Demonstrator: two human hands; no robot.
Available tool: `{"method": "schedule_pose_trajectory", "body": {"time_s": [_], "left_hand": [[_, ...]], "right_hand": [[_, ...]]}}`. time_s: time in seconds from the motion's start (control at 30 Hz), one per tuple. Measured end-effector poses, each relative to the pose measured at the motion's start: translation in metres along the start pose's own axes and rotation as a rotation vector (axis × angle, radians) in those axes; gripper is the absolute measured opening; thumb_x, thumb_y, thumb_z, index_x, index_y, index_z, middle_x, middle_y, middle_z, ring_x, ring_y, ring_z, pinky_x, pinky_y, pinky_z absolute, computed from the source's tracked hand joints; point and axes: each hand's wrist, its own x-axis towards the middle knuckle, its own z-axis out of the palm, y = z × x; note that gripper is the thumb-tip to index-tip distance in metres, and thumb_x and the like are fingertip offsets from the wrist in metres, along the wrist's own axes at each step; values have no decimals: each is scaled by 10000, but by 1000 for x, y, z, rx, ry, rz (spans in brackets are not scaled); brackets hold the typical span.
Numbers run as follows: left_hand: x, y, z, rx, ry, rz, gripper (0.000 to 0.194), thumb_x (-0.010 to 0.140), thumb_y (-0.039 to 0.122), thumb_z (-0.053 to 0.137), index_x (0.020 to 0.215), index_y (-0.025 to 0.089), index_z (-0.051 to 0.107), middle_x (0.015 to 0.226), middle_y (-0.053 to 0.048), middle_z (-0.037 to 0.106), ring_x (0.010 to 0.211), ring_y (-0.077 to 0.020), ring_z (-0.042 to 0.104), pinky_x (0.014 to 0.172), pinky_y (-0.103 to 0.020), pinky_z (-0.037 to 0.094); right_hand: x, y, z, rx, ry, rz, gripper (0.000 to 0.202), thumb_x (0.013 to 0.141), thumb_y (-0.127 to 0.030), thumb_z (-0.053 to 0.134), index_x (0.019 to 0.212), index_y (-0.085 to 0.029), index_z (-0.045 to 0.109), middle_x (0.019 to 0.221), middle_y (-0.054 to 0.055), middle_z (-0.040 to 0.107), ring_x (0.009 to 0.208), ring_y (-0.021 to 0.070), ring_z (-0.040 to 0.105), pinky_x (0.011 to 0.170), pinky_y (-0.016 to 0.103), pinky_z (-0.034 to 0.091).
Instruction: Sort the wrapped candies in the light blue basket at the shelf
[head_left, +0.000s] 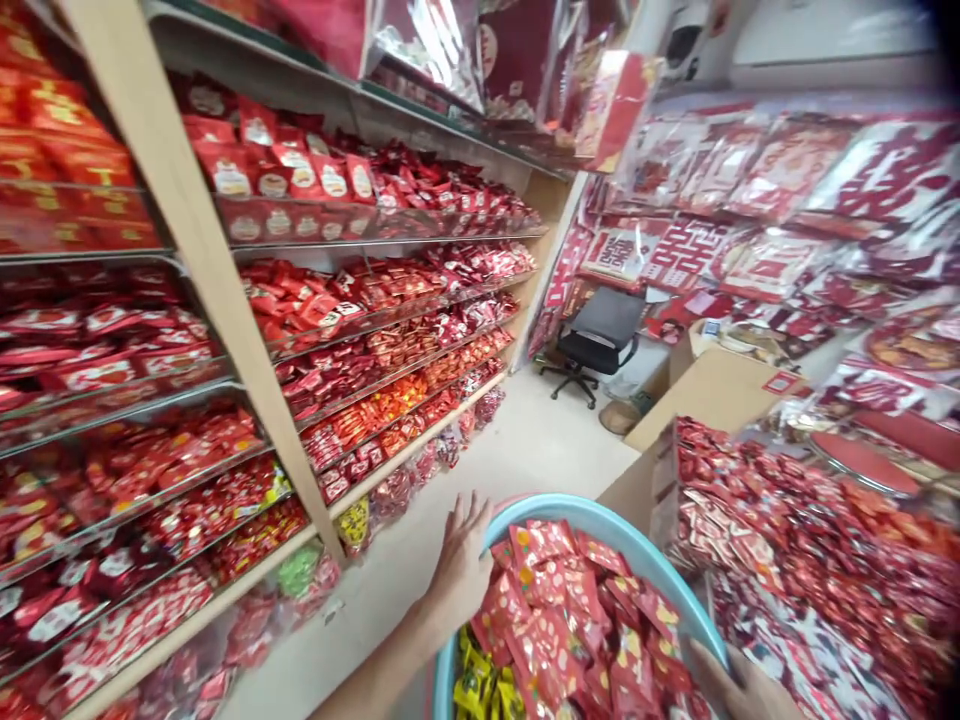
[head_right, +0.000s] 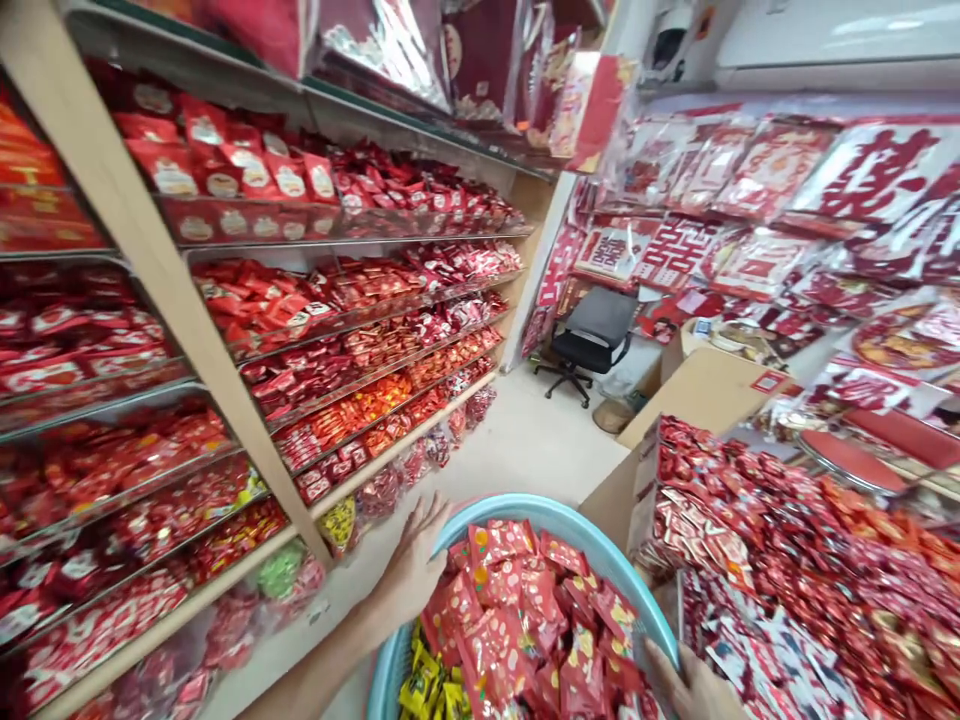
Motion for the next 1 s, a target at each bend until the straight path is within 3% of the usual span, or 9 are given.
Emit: {"method": "schedule_pose_trajectory", "body": {"time_s": [0.1, 0.23, 0.4, 0.53, 0.67, 0.73, 0.87, 1.0], "left_hand": [[12, 13, -1, 0, 11, 35, 643, 710, 78, 352, 1344, 170, 304, 1416, 27, 140, 1313, -135, 28, 1094, -283, 95], [24, 31, 0, 17, 82, 90, 572, 702, 80, 358, 1264, 172, 413, 1265, -32, 409, 1204, -157, 291, 1042, -283, 235], [37, 43, 4, 33, 99, 156, 362, 713, 100, 342, 1035, 145, 501, 1135, -80, 458, 1072, -160, 412, 962, -273, 316], [52, 39, 4, -35, -75, 16, 425, 770, 166, 328, 1178, 74, 402, 1188, -135, 450, 1132, -199, 401, 974, -299, 296], [69, 31, -3, -154, -259, -142, 616, 749, 139, 356, 1330, 14, 194, 1376, -136, 230, 1282, -178, 185, 1057, -273, 126], [79, 24, -8, -253, -339, -171, 687, 717, 139, 393, 1356, 55, 154, 1394, -113, 195, 1268, -181, 216, 1045, -269, 160], [107, 0, -12, -541, -510, -221, 797, 613, 139, 503, 1347, 180, 195, 1209, -86, 456, 922, -165, 511, 798, -260, 406], [148, -27, -12, -660, -617, -297, 791, 551, 110, 533, 1294, 184, 272, 891, -33, 555, 664, -111, 491, 574, -201, 394]], "right_hand": [[8, -5, -7, 14, -64, -50, 377, 606, -596, 476, 597, -232, 576, 594, 61, 636, 667, 277, 619, 650, 347, 447], [16, -9, -15, 32, -51, -84, 409, 645, -607, 421, 631, -225, 564, 617, 56, 646, 697, 266, 626, 659, 327, 440], [29, -4, -19, 19, -25, -76, 417, 687, -586, 396, 735, -216, 583, 719, 56, 664, 757, 249, 627, 690, 305, 437], [32, -5, -24, 0, -18, -96, 407, 724, -557, 379, 757, -204, 581, 748, 63, 661, 767, 246, 622, 720, 305, 437], [31, -13, -29, 47, -18, -152, 394, 756, -535, 378, 799, -207, 592, 785, 46, 665, 817, 236, 610, 754, 281, 436], [32, -18, -29, 73, -17, -153, 404, 759, -539, 382, 830, -204, 595, 796, 40, 666, 825, 237, 607, 756, 275, 437], [42, -33, -26, 97, -11, -120, 408, 752, -548, 399, 815, -199, 601, 764, 29, 662, 773, 231, 607, 712, 263, 448], [57, -62, -25, 94, 37, -58, 391, 716, -557, 443, 738, -207, 615, 679, 18, 649, 699, 226, 601, 666, 264, 457]]}}
